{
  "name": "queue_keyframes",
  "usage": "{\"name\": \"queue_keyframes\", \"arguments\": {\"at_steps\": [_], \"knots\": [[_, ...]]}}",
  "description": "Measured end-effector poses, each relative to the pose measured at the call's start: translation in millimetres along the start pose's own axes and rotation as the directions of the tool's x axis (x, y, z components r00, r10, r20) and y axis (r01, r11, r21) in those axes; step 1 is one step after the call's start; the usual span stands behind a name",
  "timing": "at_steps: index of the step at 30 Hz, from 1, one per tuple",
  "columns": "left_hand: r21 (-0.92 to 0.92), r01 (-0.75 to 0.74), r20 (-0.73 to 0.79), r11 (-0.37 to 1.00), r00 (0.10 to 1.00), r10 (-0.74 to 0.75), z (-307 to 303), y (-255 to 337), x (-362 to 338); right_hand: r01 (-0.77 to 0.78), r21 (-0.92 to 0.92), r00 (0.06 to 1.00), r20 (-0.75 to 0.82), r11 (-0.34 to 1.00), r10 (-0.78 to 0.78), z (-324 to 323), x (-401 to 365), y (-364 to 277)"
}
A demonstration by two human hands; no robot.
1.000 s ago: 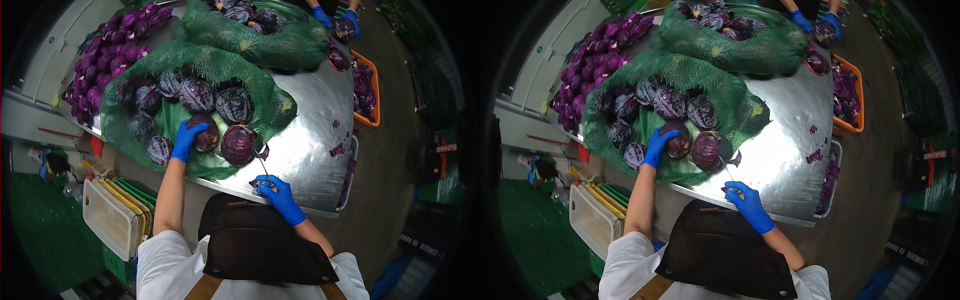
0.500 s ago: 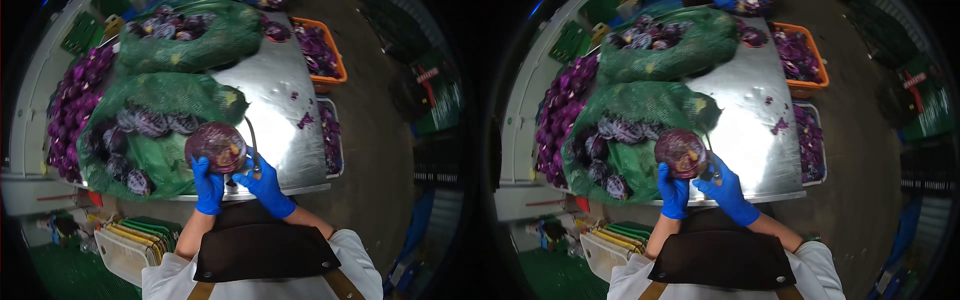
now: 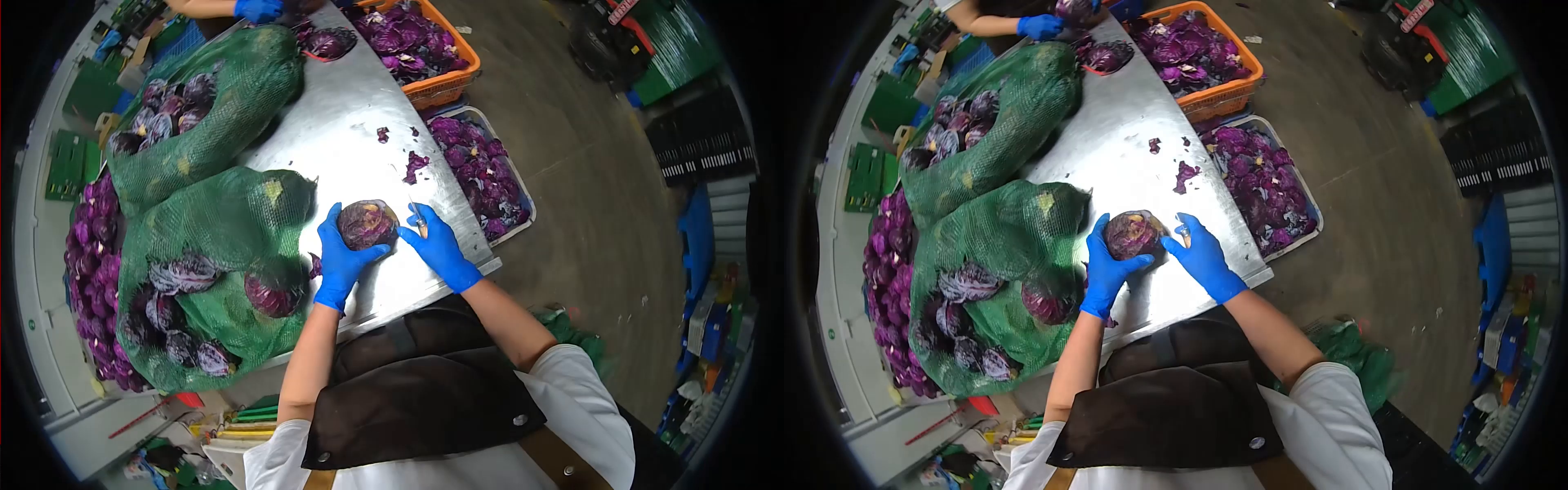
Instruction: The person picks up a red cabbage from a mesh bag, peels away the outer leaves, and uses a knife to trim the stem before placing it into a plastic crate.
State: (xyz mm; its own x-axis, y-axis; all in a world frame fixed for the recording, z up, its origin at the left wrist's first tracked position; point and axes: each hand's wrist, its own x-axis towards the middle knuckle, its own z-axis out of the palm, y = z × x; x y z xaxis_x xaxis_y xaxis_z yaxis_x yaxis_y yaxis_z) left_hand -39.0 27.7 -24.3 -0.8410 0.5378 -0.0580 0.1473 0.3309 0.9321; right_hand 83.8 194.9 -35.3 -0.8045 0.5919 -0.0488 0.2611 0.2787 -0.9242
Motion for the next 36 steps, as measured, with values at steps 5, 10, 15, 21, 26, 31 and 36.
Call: {"name": "queue_keyframes", "arguments": {"at_steps": [5, 10, 15, 21, 26, 31, 36], "knots": [[0.044, 0.042, -0.034, 0.998, 0.999, -0.041, 13, 20, 3, -0.049, -0.285, 0.986, 0.139, 0.957, 0.092, -13, -24, -38], [0.191, 0.010, -0.003, 0.981, 1.000, -0.010, 19, 41, 10, -0.115, -0.335, 0.957, 0.217, 0.935, 0.195, -22, -29, -47], [0.265, -0.047, 0.024, 0.963, 0.999, 0.042, 23, 40, 7, -0.126, -0.394, 0.916, 0.305, 0.910, 0.259, -25, -18, -35], [0.199, -0.012, -0.002, 0.980, 1.000, 0.013, 27, 31, 9, -0.146, -0.389, 0.892, 0.346, 0.910, 0.291, -20, -5, -28], [0.174, 0.028, -0.035, 0.984, 0.999, -0.022, 28, 32, 6, -0.354, -0.296, 0.853, 0.288, 0.887, 0.436, 13, 21, 21], [-0.110, -0.032, -0.104, 0.993, 0.994, 0.020, 26, 20, -18, -0.241, -0.014, 0.883, 0.412, 0.971, 0.225, -4, 14, 11], [0.162, -0.123, -0.032, 0.979, 0.991, 0.130, 0, 37, -35, -0.070, 0.064, 0.950, 0.308, 0.995, 0.047, 1, -15, 10]]}}
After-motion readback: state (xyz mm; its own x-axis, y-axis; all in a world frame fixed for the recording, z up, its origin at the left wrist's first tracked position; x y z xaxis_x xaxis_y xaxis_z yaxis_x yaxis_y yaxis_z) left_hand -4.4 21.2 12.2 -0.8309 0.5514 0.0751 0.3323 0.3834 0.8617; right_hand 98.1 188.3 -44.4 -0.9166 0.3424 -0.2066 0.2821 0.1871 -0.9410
